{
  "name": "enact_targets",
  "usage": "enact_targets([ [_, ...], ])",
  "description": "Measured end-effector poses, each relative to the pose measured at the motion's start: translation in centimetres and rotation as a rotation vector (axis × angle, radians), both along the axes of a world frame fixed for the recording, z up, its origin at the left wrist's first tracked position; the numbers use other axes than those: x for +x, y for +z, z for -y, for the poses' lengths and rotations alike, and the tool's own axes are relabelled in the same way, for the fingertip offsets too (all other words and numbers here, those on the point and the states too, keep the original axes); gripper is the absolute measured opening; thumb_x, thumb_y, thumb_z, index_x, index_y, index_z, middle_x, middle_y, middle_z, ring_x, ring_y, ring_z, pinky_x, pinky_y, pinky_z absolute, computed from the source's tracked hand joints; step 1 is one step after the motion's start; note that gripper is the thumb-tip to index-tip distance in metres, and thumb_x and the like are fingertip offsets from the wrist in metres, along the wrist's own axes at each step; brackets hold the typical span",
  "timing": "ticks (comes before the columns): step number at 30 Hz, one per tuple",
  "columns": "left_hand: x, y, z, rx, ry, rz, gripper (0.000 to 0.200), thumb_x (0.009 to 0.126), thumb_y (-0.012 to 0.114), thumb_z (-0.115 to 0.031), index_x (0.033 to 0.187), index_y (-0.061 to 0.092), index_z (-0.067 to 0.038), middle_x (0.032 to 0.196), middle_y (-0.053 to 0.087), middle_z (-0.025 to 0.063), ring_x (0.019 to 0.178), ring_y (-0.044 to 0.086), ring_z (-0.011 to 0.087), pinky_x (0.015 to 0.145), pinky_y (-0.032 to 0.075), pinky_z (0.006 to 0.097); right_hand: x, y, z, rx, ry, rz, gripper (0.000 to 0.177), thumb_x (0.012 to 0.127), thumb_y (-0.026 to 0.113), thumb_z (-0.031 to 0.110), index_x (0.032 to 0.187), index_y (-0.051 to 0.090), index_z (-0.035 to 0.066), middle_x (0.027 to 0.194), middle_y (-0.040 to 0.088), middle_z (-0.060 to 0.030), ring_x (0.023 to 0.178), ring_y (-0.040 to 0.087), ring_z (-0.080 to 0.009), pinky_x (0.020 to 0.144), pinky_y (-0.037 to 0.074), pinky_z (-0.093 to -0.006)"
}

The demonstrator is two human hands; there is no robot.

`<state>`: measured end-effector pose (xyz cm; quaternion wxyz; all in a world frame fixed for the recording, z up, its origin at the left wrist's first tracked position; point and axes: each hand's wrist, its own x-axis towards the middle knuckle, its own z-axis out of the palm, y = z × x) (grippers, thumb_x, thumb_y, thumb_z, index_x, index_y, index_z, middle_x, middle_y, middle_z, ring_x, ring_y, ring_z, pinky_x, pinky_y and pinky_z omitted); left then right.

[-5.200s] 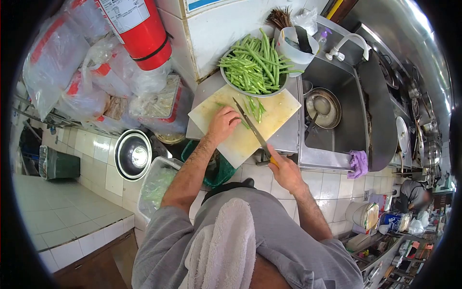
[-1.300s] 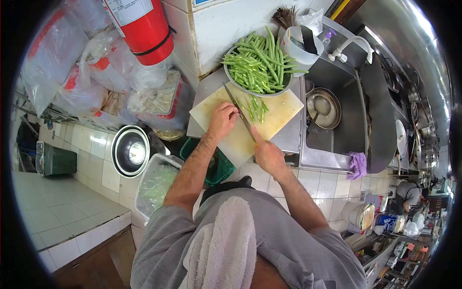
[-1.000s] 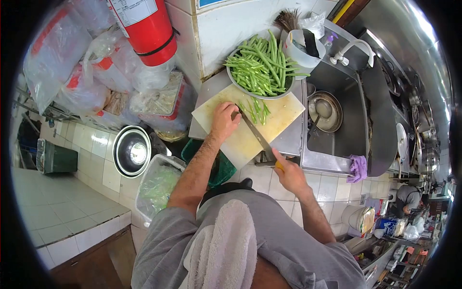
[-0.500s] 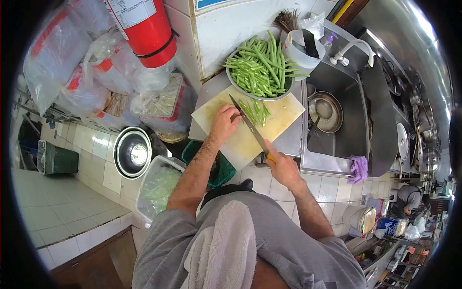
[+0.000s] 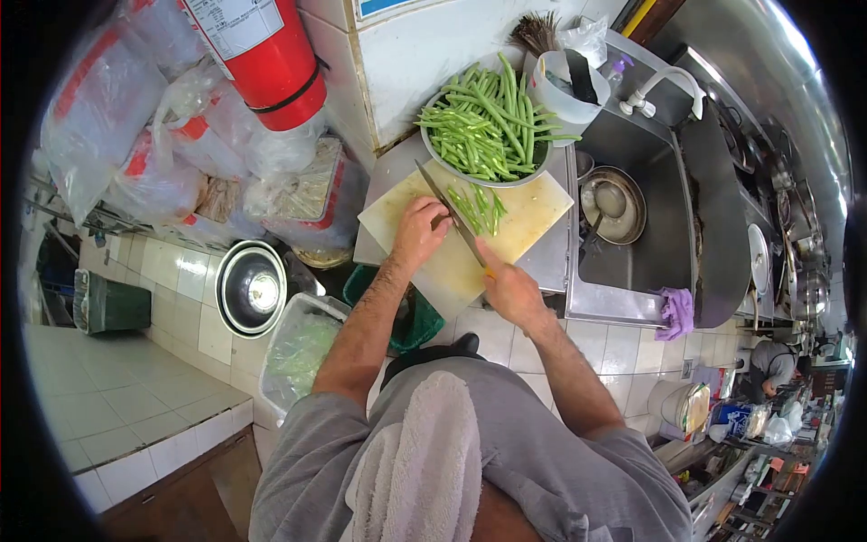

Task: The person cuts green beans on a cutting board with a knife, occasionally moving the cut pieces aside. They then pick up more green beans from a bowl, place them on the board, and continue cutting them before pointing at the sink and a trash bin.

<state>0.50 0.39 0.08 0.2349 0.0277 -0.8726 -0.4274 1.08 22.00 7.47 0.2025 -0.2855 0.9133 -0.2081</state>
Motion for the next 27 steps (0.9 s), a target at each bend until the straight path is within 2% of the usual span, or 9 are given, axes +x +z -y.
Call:
enact_targets([
  [3,-0.1,-0.1,-0.2,-0.032,0.068,-0.08,0.02,0.07,0.072,-0.007,0.087,0.063,-0.002,0.098,0.059,0.0109,0.097,0.054,0.0316,0.087,0.045,0.0392,1.5,0.2,-4.4,-0.013,-0.025,0.076,0.067,0.087,0.057,0.015,0.145,0.026,0.026,0.095,0.064,-0.023,0.09,0.061,-0.0408,0.079,0.049,-0.0472],
  [6,-0.1,-0.3,0.0,-0.063,0.051,-0.055,0.024,0.07,0.074,-0.01,0.091,0.063,-0.003,0.101,0.059,0.0101,0.098,0.055,0.0297,0.087,0.045,0.0382,1.6,1.4,-6.4,0.003,-0.024,0.108,0.067,0.087,0.058,0.016,0.145,0.027,0.028,0.096,0.064,-0.0223,0.091,0.061,-0.0402,0.08,0.049,-0.0469],
  [8,-0.1,-0.2,0.2,-0.074,0.033,-0.059,0.022,0.071,0.073,-0.009,0.09,0.064,-0.003,0.1,0.059,0.0102,0.098,0.055,0.0297,0.087,0.045,0.0381,1.9,1.6,-6.2,0.009,-0.029,0.093,0.066,0.087,0.058,0.016,0.144,0.027,0.029,0.097,0.064,-0.0217,0.092,0.061,-0.0399,0.08,0.049,-0.0469],
  [10,-0.3,-0.2,0.2,-0.085,0.012,-0.066,0.02,0.072,0.072,-0.009,0.089,0.064,-0.003,0.099,0.059,0.0103,0.097,0.055,0.0296,0.087,0.046,0.038,2.0,1.4,-4.5,0.036,-0.034,-0.026,0.065,0.087,0.058,0.016,0.144,0.028,0.029,0.097,0.064,-0.0207,0.089,0.062,-0.0388,0.079,0.05,-0.0468],
  [14,-0.4,-0.5,0.1,-0.057,0.034,-0.079,0.013,0.075,0.068,-0.005,0.087,0.065,-0.003,0.096,0.06,0.0108,0.095,0.056,0.0295,0.084,0.046,0.0374,1.9,1.0,-3.6,0.049,-0.036,-0.009,0.065,0.088,0.057,0.016,0.144,0.028,0.029,0.095,0.064,-0.0202,0.088,0.062,-0.038,0.079,0.049,-0.0462],
  [18,-0.7,-0.8,-0.3,-0.06,0.111,-0.133,0.011,0.075,0.066,-0.004,0.086,0.065,-0.003,0.093,0.061,0.011,0.092,0.056,0.0293,0.081,0.047,0.0368,2.8,1.8,-6.3,0.044,-0.04,0.083,0.064,0.087,0.058,0.015,0.144,0.03,0.027,0.093,0.065,-0.0195,0.087,0.062,-0.0373,0.077,0.049,-0.0466],
  [23,-0.7,-0.6,-0.2,-0.044,0.093,-0.128,0.008,0.075,0.065,-0.002,0.084,0.065,-0.003,0.091,0.061,0.0107,0.089,0.057,0.0297,0.079,0.047,0.0377,2.8,2.7,-8.4,-0.018,-0.074,0.219,0.064,0.087,0.059,0.015,0.143,0.031,0.027,0.09,0.064,-0.0192,0.086,0.062,-0.0368,0.074,0.049,-0.047],
  [25,-0.6,-0.7,0.2,-0.045,0.068,-0.105,0.008,0.076,0.065,-0.003,0.084,0.065,-0.002,0.092,0.061,0.0111,0.091,0.057,0.0287,0.079,0.048,0.0363,2.2,1.6,-7.6,-0.01,-0.018,-0.021,0.064,0.087,0.059,0.016,0.143,0.031,0.027,0.089,0.064,-0.0192,0.084,0.063,-0.0366,0.074,0.05,-0.0466],
  [27,-0.7,-0.5,0.2,-0.044,0.032,-0.092,0.009,0.076,0.065,-0.003,0.084,0.065,-0.002,0.092,0.061,0.0109,0.091,0.057,0.0282,0.078,0.048,0.0356,1.9,1.6,-6.4,0.005,-0.026,-0.054,0.064,0.087,0.06,0.016,0.143,0.031,0.027,0.089,0.064,-0.0188,0.084,0.063,-0.0364,0.075,0.05,-0.0464],
])
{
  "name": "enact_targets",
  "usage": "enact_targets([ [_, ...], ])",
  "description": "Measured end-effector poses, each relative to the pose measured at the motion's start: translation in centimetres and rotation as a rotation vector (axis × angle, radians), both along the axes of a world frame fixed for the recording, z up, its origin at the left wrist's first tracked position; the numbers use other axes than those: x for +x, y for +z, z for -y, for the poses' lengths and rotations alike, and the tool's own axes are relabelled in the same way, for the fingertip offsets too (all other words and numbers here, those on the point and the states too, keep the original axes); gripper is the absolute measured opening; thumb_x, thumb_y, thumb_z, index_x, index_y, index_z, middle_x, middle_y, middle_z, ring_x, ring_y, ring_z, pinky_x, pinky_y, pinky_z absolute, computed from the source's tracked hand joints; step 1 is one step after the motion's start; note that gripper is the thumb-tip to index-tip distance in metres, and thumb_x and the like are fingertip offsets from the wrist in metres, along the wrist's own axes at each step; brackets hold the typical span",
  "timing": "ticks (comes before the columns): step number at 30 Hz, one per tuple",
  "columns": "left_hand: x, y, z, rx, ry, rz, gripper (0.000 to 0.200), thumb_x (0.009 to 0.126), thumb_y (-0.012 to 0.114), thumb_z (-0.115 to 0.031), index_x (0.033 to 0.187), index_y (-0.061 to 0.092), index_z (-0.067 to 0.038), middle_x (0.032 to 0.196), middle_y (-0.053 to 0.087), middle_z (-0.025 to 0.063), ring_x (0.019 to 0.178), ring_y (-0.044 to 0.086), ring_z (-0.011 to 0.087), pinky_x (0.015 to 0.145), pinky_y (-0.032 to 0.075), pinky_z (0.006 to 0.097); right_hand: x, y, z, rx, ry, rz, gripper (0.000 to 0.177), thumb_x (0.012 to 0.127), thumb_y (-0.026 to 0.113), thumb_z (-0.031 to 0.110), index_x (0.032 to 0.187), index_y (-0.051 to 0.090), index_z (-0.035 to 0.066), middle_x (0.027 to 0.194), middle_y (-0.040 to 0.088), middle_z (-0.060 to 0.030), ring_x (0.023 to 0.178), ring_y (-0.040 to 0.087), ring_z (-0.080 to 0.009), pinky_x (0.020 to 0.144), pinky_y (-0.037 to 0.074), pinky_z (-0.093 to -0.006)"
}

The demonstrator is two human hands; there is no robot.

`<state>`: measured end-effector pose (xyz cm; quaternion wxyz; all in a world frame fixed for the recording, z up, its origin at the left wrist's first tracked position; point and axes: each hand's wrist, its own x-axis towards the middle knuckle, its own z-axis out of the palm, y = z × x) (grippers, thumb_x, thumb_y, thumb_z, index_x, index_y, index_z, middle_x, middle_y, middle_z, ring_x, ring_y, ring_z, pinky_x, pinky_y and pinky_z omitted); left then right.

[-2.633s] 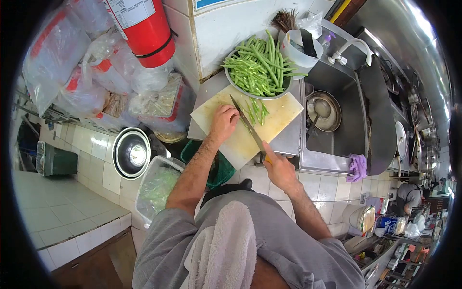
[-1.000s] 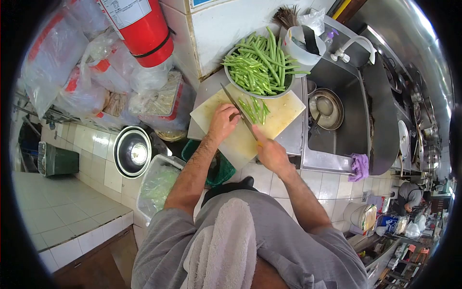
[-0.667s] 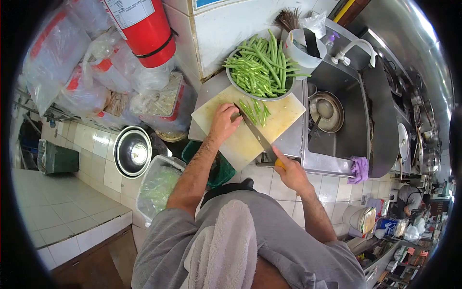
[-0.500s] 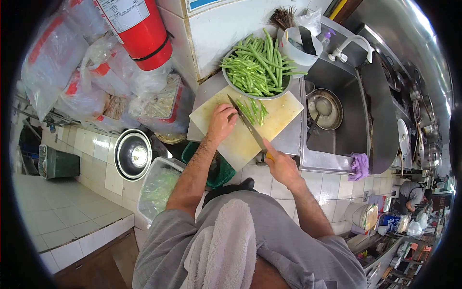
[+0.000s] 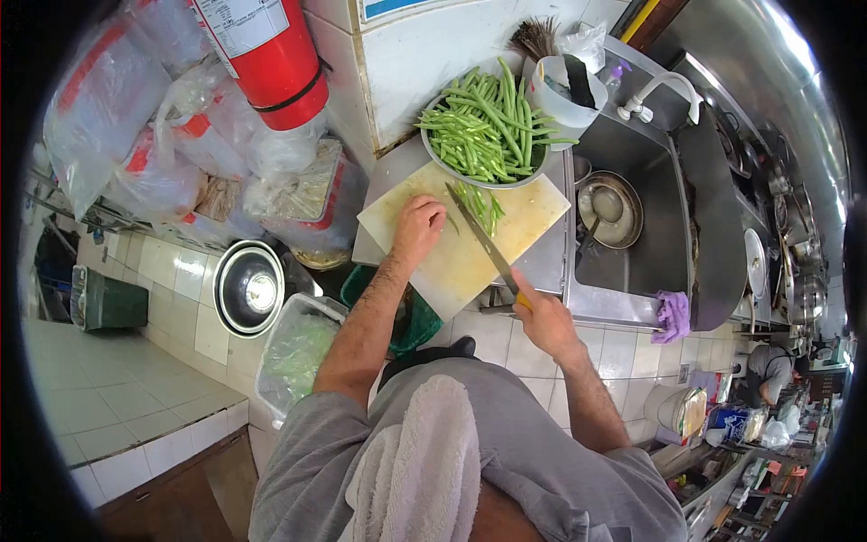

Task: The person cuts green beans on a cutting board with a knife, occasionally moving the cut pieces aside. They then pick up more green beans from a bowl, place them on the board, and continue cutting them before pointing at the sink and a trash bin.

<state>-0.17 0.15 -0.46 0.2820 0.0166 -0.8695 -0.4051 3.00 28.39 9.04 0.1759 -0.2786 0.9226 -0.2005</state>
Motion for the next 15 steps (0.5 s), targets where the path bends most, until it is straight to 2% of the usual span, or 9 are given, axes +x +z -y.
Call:
enact_targets([
  [8,0.2,0.0,-0.2,0.036,0.048,0.009,0.01,0.073,0.065,-0.001,0.083,0.064,-0.001,0.092,0.061,0.0102,0.09,0.058,0.0279,0.078,0.048,0.0349,-0.2,0.7,1.2,0.039,0.073,-0.015,0.065,0.087,0.06,0.017,0.144,0.03,0.025,0.092,0.064,-0.0175,0.084,0.063,-0.0359,0.075,0.051,-0.0457],
  [11,0.2,0.1,-0.1,0.02,0.027,0.004,0.01,0.073,0.065,-0.001,0.082,0.064,-0.001,0.092,0.061,0.0105,0.09,0.057,0.0284,0.08,0.048,0.0356,-0.3,1.2,1.0,0.006,0.066,0.014,0.065,0.085,0.062,0.013,0.143,0.033,0.024,0.094,0.065,-0.0184,0.088,0.062,-0.038,0.077,0.049,-0.0451],
  [13,0.2,0.2,0.0,0.027,0.013,0.012,0.01,0.072,0.065,-0.001,0.082,0.064,-0.001,0.092,0.061,0.0108,0.09,0.057,0.0286,0.081,0.047,0.0361,-0.7,1.7,1.7,0.079,0.057,0.083,0.065,0.085,0.06,0.012,0.143,0.032,0.024,0.093,0.064,-0.0196,0.087,0.062,-0.0386,0.077,0.049,-0.0453],
  [15,0.1,0.2,-0.1,-0.006,0.008,0.014,0.009,0.072,0.065,-0.002,0.081,0.064,-0.002,0.093,0.061,0.0114,0.091,0.057,0.0299,0.082,0.047,0.0373,-1.6,-0.3,3.6,0.062,0.059,0.051,0.066,0.086,0.059,0.013,0.144,0.031,0.024,0.093,0.065,-0.0192,0.086,0.062,-0.0385,0.076,0.05,-0.046],
])
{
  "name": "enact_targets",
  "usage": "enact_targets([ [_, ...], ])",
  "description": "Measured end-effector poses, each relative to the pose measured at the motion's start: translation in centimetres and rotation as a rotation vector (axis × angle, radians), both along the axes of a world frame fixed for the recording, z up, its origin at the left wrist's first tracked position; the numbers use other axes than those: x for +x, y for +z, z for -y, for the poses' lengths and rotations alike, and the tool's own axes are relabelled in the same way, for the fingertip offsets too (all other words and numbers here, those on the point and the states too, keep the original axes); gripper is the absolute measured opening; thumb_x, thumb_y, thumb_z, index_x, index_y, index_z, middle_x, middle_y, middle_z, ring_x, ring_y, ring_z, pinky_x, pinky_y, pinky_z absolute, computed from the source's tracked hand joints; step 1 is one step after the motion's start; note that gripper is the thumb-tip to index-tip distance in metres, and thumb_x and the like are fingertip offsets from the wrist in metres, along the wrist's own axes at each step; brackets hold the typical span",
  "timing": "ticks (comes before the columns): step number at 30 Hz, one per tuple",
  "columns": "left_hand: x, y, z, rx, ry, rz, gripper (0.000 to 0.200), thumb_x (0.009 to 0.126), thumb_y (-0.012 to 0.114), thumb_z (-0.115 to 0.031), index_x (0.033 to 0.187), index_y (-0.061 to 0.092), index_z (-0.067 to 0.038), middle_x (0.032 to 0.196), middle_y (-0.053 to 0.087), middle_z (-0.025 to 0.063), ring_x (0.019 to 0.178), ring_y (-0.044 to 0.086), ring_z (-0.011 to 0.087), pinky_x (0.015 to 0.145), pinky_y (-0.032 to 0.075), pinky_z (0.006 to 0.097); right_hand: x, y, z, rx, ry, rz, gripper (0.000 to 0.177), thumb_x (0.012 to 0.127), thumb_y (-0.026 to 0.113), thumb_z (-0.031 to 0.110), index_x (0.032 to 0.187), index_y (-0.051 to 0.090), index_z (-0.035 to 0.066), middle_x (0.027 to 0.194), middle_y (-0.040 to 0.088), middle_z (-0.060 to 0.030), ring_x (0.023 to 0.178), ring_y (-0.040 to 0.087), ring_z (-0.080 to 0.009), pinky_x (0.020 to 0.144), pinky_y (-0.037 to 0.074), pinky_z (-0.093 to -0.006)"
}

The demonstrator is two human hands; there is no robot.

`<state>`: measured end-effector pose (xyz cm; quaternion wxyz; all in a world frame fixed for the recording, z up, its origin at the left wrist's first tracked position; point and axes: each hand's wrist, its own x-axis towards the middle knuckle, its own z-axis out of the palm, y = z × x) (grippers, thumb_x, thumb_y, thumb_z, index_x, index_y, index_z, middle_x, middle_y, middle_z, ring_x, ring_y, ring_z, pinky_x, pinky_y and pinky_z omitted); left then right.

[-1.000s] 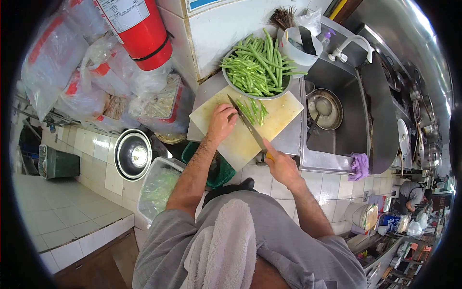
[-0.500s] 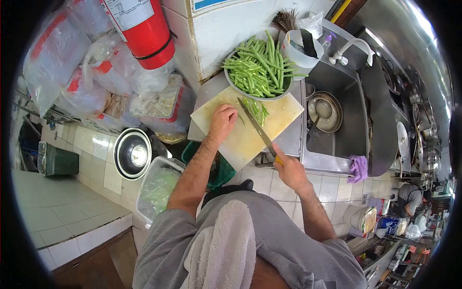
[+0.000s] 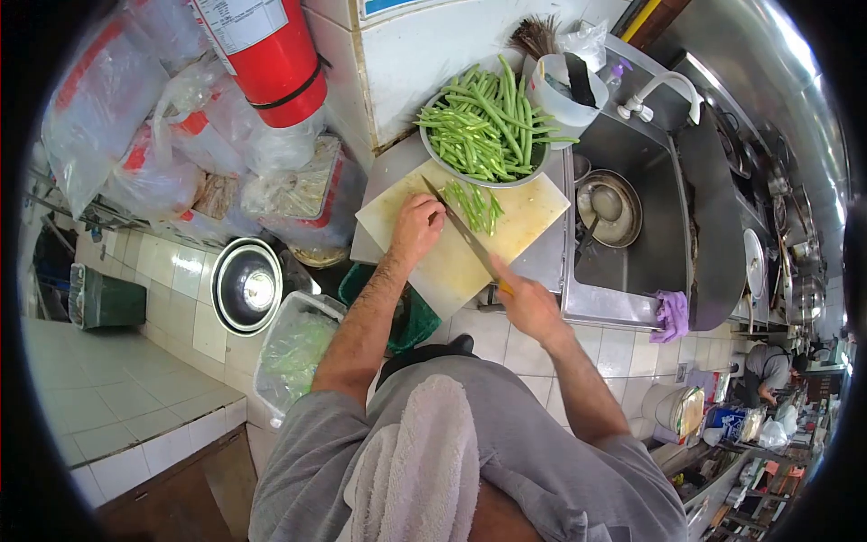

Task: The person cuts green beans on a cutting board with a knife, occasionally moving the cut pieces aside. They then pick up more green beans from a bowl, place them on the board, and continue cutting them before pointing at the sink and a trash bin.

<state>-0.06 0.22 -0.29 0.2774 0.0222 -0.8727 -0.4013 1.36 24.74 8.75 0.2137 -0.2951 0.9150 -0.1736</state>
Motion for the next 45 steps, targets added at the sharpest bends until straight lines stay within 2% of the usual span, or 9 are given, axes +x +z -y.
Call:
enact_targets([
  [4,0.0,0.1,-0.2,-0.055,0.021,-0.001,0.011,0.072,0.065,-0.002,0.083,0.063,-0.002,0.094,0.061,0.0119,0.092,0.056,0.0312,0.083,0.046,0.0382,-0.8,-0.7,2.1,-0.025,-0.014,-0.035,0.066,0.086,0.057,0.013,0.144,0.03,0.026,0.093,0.065,-0.0192,0.086,0.062,-0.0393,0.075,0.05,-0.0474],
  [10,-0.3,-0.2,-1.0,-0.09,0.147,-0.027,0.014,0.073,0.065,-0.002,0.087,0.063,-0.004,0.093,0.059,0.0114,0.092,0.054,0.0311,0.081,0.046,0.041,0.9,0.1,-3.7,-0.051,-0.043,0.026,0.065,0.085,0.059,0.016,0.143,0.032,0.027,0.095,0.065,-0.0195,0.089,0.062,-0.0378,0.076,0.05,-0.0463],
  [12,-0.9,0.4,-1.1,0.08,0.207,-0.141,0.015,0.075,0.066,-0.006,0.09,0.064,-0.006,0.097,0.057,0.0081,0.093,0.053,0.0295,0.08,0.044,0.0402,1.2,-0.5,-4.0,-0.073,-0.068,-0.018,0.065,0.085,0.06,0.016,0.143,0.032,0.027,0.095,0.065,-0.019,0.089,0.063,-0.0372,0.077,0.051,-0.0459],
  [19,-8.5,11.5,-2.4,-0.306,0.137,-0.327,0.017,0.079,0.064,-0.011,0.095,0.068,-0.012,0.107,0.054,0.006,0.104,0.048,0.0251,0.091,0.033,0.042,2.0,-0.2,-3.4,-0.183,0.0,-0.02,0.066,0.086,0.061,0.017,0.144,0.03,0.026,0.098,0.065,-0.0165,0.088,0.063,-0.0348,0.076,0.052,-0.0447],
  [22,-12.3,12.5,-2.3,-0.49,0.101,-0.171,0.021,0.075,0.065,-0.012,0.095,0.07,-0.017,0.114,0.052,0.0041,0.113,0.041,0.024,0.095,0.027,0.0455,1.8,0.1,-3.5,-0.209,0.054,0.001,0.066,0.087,0.061,0.017,0.144,0.029,0.026,0.098,0.065,-0.0163,0.089,0.063,-0.0348,0.076,0.052,-0.0444],
  [25,-14.8,13.7,-2.4,-0.679,0.114,0.31,0.024,0.068,0.068,-0.014,0.092,0.071,-0.019,0.119,0.049,0.0022,0.121,0.034,0.023,0.099,0.023,0.0496,1.2,0.6,-4.4,-0.153,0.059,0.056,0.066,0.088,0.06,0.018,0.144,0.029,0.025,0.101,0.064,-0.0165,0.092,0.063,-0.0345,0.079,0.051,-0.044],
  [31,-17.4,15.3,-2.4,-0.872,0.049,0.59,0.013,0.075,0.066,-0.014,0.088,0.067,-0.017,0.11,0.051,0.0067,0.117,0.043,0.0261,0.103,0.017,0.0603,-0.1,0.7,-6.5,-0.149,0.032,0.162,0.062,0.088,0.06,0.021,0.143,0.032,0.026,0.107,0.064,-0.0175,0.095,0.062,-0.0364,0.082,0.048,-0.0431],
  [38,-17.1,18.9,-2.0,-0.958,-0.08,0.666,0.021,0.082,0.056,-0.004,0.097,0.065,-0.015,0.097,0.062,0.0064,0.107,0.056,0.0271,0.106,0.013,0.0652,-1.4,-0.5,-6.0,-0.216,0.136,0.125,0.063,0.088,0.059,0.018,0.144,0.03,0.023,0.103,0.064,-0.0176,0.096,0.061,-0.0373,0.083,0.049,-0.045],
  [45,-13.3,21.6,0.5,-0.773,-0.132,0.38,0.019,0.082,0.056,-0.007,0.097,0.064,-0.018,0.097,0.061,0.0017,0.105,0.056,0.0202,0.105,0.013,0.0619,-2.5,-1.3,-1.0,-0.139,0.222,0.117,0.059,0.088,0.055,0.017,0.142,0.033,0.021,0.099,0.064,-0.0215,0.092,0.062,-0.0378,0.08,0.05,-0.0468],
])
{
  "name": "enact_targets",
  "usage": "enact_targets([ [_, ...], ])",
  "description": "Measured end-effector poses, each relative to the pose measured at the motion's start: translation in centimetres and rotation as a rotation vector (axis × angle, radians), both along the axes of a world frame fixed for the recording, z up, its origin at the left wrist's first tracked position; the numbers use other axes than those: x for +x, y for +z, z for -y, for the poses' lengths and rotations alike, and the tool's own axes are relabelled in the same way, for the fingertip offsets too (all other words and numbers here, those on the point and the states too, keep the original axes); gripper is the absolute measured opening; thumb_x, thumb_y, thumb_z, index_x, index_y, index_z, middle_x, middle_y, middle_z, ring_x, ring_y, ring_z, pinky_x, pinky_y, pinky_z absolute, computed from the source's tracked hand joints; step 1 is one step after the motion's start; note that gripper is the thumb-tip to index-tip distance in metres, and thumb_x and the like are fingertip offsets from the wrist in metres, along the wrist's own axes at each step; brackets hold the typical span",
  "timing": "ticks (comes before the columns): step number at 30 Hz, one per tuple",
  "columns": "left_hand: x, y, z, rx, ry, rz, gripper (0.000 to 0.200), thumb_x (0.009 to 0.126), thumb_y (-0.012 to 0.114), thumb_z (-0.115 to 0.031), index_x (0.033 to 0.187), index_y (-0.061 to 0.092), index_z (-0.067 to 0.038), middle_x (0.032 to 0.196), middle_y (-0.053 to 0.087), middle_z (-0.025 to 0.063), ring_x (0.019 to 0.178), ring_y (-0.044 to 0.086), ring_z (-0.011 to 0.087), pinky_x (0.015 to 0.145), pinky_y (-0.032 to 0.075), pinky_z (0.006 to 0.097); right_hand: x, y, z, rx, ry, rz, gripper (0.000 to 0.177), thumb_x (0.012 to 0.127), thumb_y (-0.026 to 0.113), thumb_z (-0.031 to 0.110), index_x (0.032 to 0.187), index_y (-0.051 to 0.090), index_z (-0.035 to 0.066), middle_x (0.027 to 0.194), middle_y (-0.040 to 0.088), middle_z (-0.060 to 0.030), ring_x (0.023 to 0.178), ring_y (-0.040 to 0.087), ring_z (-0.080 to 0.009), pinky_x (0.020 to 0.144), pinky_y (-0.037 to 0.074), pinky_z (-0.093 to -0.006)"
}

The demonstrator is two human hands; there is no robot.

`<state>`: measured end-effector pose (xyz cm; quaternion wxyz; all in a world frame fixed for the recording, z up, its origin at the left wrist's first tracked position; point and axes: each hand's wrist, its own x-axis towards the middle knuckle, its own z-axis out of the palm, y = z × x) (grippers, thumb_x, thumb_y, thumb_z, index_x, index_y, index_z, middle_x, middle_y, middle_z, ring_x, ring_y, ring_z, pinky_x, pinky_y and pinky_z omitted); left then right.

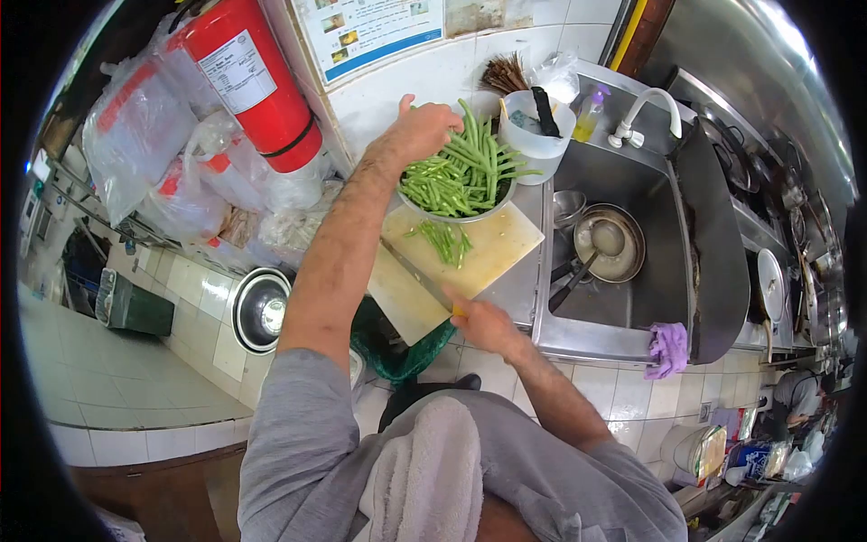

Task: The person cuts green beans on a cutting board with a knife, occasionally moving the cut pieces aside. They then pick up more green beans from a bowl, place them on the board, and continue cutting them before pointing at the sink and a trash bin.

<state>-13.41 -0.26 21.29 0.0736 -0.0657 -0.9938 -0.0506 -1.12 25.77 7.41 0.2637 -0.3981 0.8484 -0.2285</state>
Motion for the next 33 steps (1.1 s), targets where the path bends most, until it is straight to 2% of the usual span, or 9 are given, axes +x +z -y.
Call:
enact_targets([
  [2,3.2,-0.3,1.0,0.048,-0.01,-0.08,0.019,0.081,0.057,-0.009,0.097,0.064,-0.019,0.098,0.06,0.0,0.106,0.055,0.0188,0.104,0.016,0.0604,-0.4,-0.8,0.4,-0.031,-0.027,-0.021,0.062,0.087,0.056,0.019,0.143,0.03,0.023,0.097,0.064,-0.0221,0.091,0.062,-0.0387,0.079,0.05,-0.0465],
  [4,7.3,-1.3,2.4,0.257,-0.019,-0.111,0.021,0.082,0.058,-0.011,0.099,0.065,-0.019,0.101,0.059,0.0003,0.108,0.053,0.0199,0.103,0.017,0.0575,-0.6,-0.5,0.5,-0.02,-0.111,-0.047,0.064,0.086,0.058,0.019,0.144,0.031,0.024,0.095,0.064,-0.0233,0.088,0.062,-0.0403,0.079,0.049,-0.0463],
  [6,11.2,-3.6,3.8,0.384,0.001,-0.039,0.018,0.078,0.064,-0.014,0.095,0.066,-0.019,0.102,0.059,0.0007,0.111,0.051,0.0203,0.105,0.013,0.0589,-0.7,0.6,-0.4,-0.017,-0.179,-0.01,0.064,0.086,0.059,0.019,0.143,0.032,0.023,0.096,0.064,-0.0237,0.09,0.062,-0.0405,0.08,0.049,-0.0455],
  [11,16.3,-13.8,6.0,0.329,0.0,0.133,0.019,0.077,0.066,-0.013,0.095,0.068,-0.02,0.103,0.06,-0.0016,0.115,0.047,0.0185,0.105,0.01,0.0609,1.4,1.0,-0.7,0.011,-0.31,0.037,0.062,0.087,0.058,0.019,0.143,0.033,0.025,0.109,0.062,-0.0221,0.099,0.06,-0.0388,0.087,0.047,-0.0449],
  [14,16.2,-17.4,7.0,0.285,-0.038,0.021,0.019,0.078,0.065,-0.014,0.096,0.068,-0.02,0.103,0.059,-0.0026,0.112,0.047,0.0176,0.104,0.01,0.058,3.2,1.4,0.4,-0.015,-0.33,0.073,0.063,0.087,0.06,0.018,0.143,0.033,0.025,0.111,0.062,-0.0214,0.102,0.059,-0.0387,0.088,0.047,-0.0435],
  [18,16.4,-18.3,5.1,0.298,-0.071,-0.222,0.019,0.078,0.066,-0.014,0.096,0.068,-0.019,0.105,0.059,-0.0024,0.112,0.047,0.0174,0.103,0.015,0.054,4.7,1.7,1.4,0.043,-0.389,0.028,0.064,0.086,0.061,0.018,0.143,0.033,0.025,0.111,0.062,-0.0208,0.103,0.059,-0.0382,0.089,0.047,-0.0426],
  [20,16.6,-18.9,3.3,0.452,-0.13,-0.29,0.017,0.078,0.066,-0.016,0.095,0.068,-0.017,0.103,0.059,-0.0016,0.11,0.048,0.0186,0.099,0.022,0.0486,5.8,1.4,1.5,0.046,-0.414,0.025,0.064,0.086,0.062,0.019,0.143,0.032,0.025,0.112,0.062,-0.0204,0.103,0.059,-0.0379,0.089,0.047,-0.0426],
  [29,15.2,-20.2,1.5,0.472,-0.122,-0.249,0.013,0.08,0.065,-0.016,0.093,0.068,-0.013,0.099,0.06,-0.0004,0.1,0.051,0.0208,0.089,0.033,0.0383,5.5,1.5,0.4,0.073,-0.39,-0.024,0.065,0.086,0.063,0.017,0.143,0.032,0.026,0.112,0.063,-0.0181,0.101,0.06,-0.0372,0.088,0.048,-0.0432],
  [33,15.8,-19.5,1.2,0.446,-0.141,-0.159,0.015,0.079,0.066,-0.017,0.093,0.068,-0.012,0.096,0.059,0.0006,0.1,0.051,0.0218,0.089,0.034,0.0384,5.6,0.9,-0.1,0.031,-0.373,-0.034,0.067,0.086,0.062,0.017,0.144,0.03,0.026,0.112,0.062,-0.0183,0.099,0.06,-0.0376,0.087,0.048,-0.044],
])
